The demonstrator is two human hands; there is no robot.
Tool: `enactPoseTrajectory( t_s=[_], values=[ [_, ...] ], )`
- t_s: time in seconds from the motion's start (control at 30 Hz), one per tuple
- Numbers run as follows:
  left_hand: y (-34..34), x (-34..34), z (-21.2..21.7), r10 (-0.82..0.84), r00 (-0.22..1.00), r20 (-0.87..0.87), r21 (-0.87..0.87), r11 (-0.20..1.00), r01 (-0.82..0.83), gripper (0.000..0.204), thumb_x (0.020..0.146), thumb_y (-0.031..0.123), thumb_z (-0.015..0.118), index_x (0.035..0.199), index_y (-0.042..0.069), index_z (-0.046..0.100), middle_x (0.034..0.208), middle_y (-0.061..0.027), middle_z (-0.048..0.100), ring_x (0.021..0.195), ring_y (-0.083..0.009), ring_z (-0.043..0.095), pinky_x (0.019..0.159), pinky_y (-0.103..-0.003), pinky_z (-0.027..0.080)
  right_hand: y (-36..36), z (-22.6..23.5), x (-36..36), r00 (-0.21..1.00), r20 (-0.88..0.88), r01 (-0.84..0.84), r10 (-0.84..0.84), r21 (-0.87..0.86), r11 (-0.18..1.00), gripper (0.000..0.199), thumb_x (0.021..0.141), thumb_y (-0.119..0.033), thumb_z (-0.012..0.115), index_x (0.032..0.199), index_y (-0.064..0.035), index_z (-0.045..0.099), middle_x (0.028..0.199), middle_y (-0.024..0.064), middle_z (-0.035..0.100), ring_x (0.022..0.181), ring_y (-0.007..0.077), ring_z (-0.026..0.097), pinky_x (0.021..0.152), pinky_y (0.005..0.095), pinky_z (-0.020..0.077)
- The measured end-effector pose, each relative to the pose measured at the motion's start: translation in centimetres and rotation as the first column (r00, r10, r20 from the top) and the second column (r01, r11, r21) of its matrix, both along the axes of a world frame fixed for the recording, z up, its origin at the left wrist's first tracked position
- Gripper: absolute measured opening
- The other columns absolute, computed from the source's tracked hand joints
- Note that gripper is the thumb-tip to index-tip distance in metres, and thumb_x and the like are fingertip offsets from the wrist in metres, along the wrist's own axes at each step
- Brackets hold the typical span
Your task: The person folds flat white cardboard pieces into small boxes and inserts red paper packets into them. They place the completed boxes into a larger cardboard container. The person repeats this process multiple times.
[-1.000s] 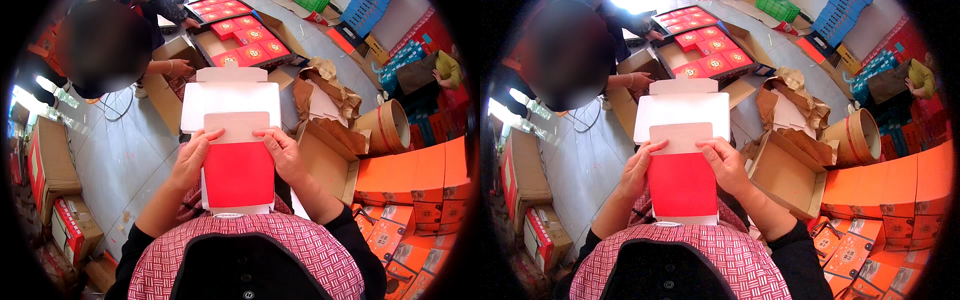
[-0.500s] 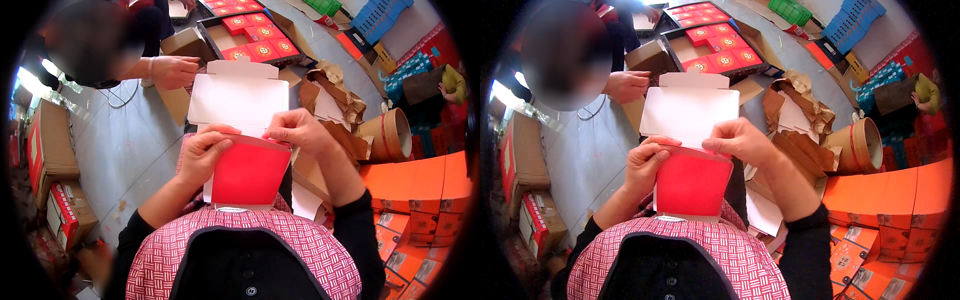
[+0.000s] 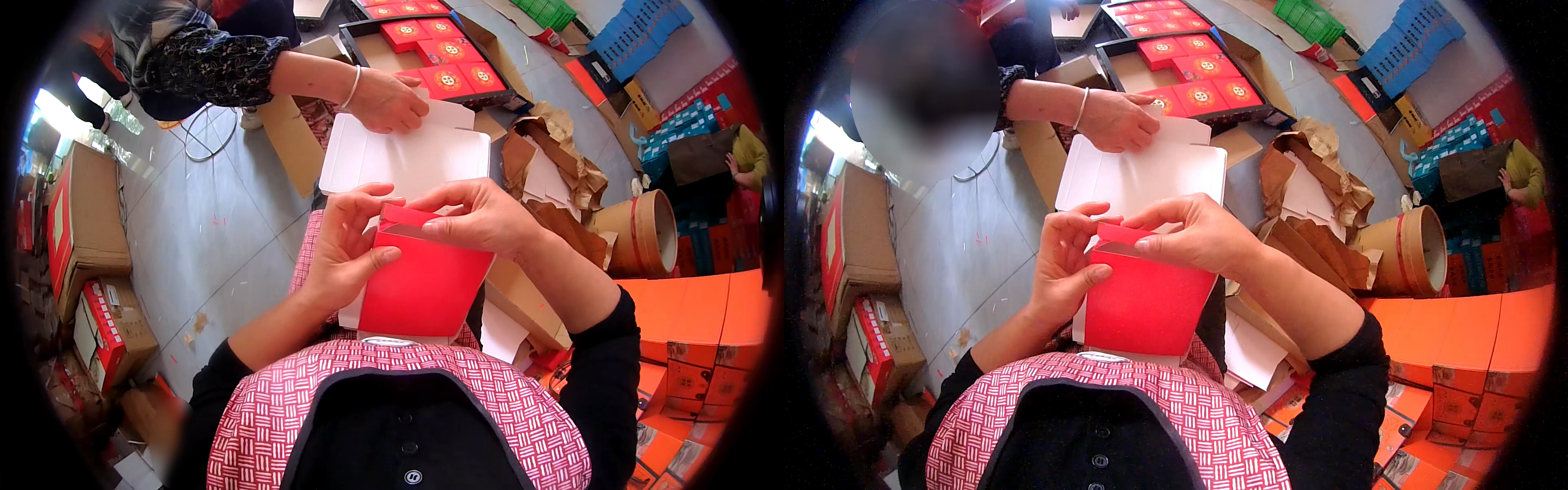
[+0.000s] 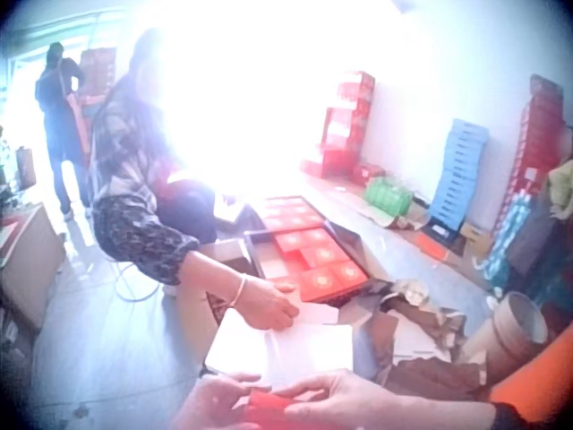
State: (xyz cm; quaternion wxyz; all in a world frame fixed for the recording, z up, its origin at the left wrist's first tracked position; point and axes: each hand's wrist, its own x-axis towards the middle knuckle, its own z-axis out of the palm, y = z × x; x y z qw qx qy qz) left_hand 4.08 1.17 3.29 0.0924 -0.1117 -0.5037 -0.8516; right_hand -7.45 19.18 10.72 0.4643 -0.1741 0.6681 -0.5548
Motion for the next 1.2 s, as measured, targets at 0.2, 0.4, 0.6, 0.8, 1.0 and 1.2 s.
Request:
enactPoseTrajectory(
  t_s=[0.2, 0.4, 0.6, 0.8, 1.0, 1.2],
  values=[
    [0.2, 0.1, 0.3, 0.009, 0.999, 0.043, -0.043, 0.999, -0.008, 0.046, 0.083, 0.001, 0.066, 0.123, 0.006, 0.043, 0.136, -0.0128, 0.039, 0.126, -0.0243, 0.043, 0.104, -0.038, 0.040, 0.5, -1.1, 0.5, 0.953, -0.301, -0.017, 0.010, -0.022, 1.000, 0.024, 0.082, -0.003, 0.066, 0.106, -0.0029, 0.070, 0.089, 0.0079, 0.071, 0.083, 0.0086, 0.062, 0.074, 0.0238, 0.0503],
    [0.1, 0.1, -0.2, -0.007, 0.997, 0.077, -0.171, 0.985, 0.020, 0.027, 0.088, 0.004, 0.062, 0.113, 0.002, 0.054, 0.129, -0.0119, 0.044, 0.121, -0.0213, 0.046, 0.102, -0.033, 0.038, -0.1, -0.4, 1.1, 0.800, -0.592, -0.074, 0.095, 0.060, 0.995, 0.017, 0.080, 0.001, 0.066, 0.097, 0.0002, 0.071, 0.094, 0.0094, 0.070, 0.087, 0.0126, 0.064, 0.079, 0.0255, 0.0502],
    [0.8, -0.3, -0.9, 0.049, 0.998, 0.048, -0.268, 0.963, -0.034, 0.022, 0.087, -0.003, 0.058, 0.108, 0.001, 0.055, 0.125, -0.0113, 0.047, 0.116, -0.0195, 0.049, 0.099, -0.030, 0.039, -0.5, -1.1, -0.3, 0.817, -0.535, -0.161, 0.217, 0.150, 0.975, 0.013, 0.083, -0.006, 0.067, 0.092, 0.0017, 0.070, 0.092, 0.0091, 0.070, 0.085, 0.0124, 0.064, 0.075, 0.0276, 0.0500],
    [0.0, -0.1, -0.9, 0.140, 0.987, 0.077, -0.294, 0.949, -0.112, 0.021, 0.085, -0.007, 0.057, 0.104, 0.001, 0.056, 0.117, -0.0101, 0.052, 0.111, -0.0186, 0.051, 0.097, -0.029, 0.039, 3.5, 0.0, -1.8, 0.909, -0.414, 0.044, -0.054, -0.034, 0.998, 0.029, 0.092, -0.019, 0.059, 0.112, 0.0012, 0.065, 0.106, 0.0101, 0.068, 0.097, 0.0141, 0.063, 0.088, 0.0280, 0.0490],
    [0.3, -0.3, -0.5, 0.154, 0.988, -0.010, -0.488, 0.862, -0.139, 0.019, 0.082, -0.003, 0.061, 0.100, 0.003, 0.058, 0.115, -0.0105, 0.054, 0.108, -0.0212, 0.052, 0.094, -0.032, 0.041, 5.6, -3.5, 0.6, 0.969, -0.049, 0.233, -0.244, -0.161, 0.959, 0.027, 0.085, -0.011, 0.067, 0.110, 0.0018, 0.067, 0.101, 0.0134, 0.069, 0.093, 0.0170, 0.065, 0.085, 0.0277, 0.0513],
    [1.4, -1.1, 2.0, 0.083, 0.975, -0.207, -0.864, 0.452, -0.222, 0.023, 0.075, 0.002, 0.067, 0.097, 0.006, 0.060, 0.108, -0.0109, 0.055, 0.103, -0.0278, 0.054, 0.089, -0.037, 0.042, 4.8, -3.7, 1.9, 0.908, 0.126, 0.415, -0.399, -0.142, 0.899, 0.028, 0.083, -0.010, 0.069, 0.108, 0.0034, 0.067, 0.097, 0.0138, 0.069, 0.084, 0.0155, 0.066, 0.078, 0.0254, 0.0529]
  ],
)
